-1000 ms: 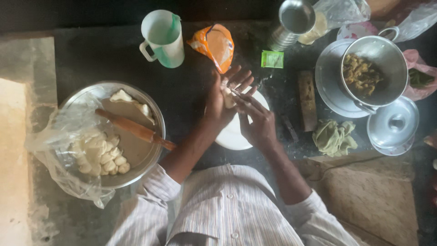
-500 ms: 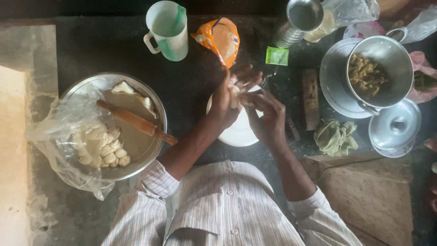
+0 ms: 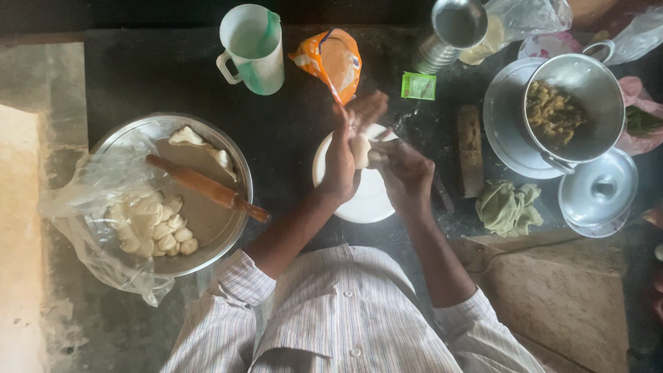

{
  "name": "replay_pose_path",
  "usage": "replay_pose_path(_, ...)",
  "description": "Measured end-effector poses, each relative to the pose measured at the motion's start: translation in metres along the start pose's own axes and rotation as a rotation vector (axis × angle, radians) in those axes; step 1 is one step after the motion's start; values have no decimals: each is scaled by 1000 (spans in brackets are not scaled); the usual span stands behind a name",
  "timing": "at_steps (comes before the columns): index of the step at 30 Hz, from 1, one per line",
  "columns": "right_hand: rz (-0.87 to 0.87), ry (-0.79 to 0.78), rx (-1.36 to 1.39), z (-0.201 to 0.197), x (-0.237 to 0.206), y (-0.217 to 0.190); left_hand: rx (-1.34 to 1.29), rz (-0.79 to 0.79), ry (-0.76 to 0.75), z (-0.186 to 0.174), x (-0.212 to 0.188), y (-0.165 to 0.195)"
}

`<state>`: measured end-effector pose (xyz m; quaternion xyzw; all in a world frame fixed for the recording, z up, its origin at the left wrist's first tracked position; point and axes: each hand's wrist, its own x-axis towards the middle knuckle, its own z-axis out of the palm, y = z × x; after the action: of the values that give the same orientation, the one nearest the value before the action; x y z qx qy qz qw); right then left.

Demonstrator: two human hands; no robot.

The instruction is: The person folds a semi-circular dough wrapper into a cone, fills it with a cooked mixture from a pot, and seals the edges to form a samosa. They repeat this process with additional dough pieces, placing finished samosas on a tray.

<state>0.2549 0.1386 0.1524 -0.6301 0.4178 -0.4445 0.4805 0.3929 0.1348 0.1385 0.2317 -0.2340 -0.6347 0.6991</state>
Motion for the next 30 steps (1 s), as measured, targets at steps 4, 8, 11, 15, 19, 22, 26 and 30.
replay_pose_path(4,-389,-147,-443,-7,-3,-19,-303,-269,-74,0,-7,11)
replay_pose_path(8,-392,-186,-420,-14,0,-27,-376,-358,-122,-4,-5,8)
replay_pose_path(11,-338,-103,-503,-11,1,-24,-472,-357,-241,-6,-2,3)
replay_pose_path(15,-102,35,-333,1,-3,-17,157,-31,-22,-2,-4,-4)
replay_pose_path(19,-203,-29,-404,2,-11,-21,148,144,-64,3,-7,-2)
replay_pose_path(22,-254,-174,-450,-7,-14,-29,-15,-4,-35,1,-1,8)
replay_pose_path(26,-359,-175,-533,-16,-6,-33,-132,-295,-11,2,-5,14)
replay_pose_path(30,-437,-95,-585,-12,3,-29,-41,-150,-115,5,-16,7)
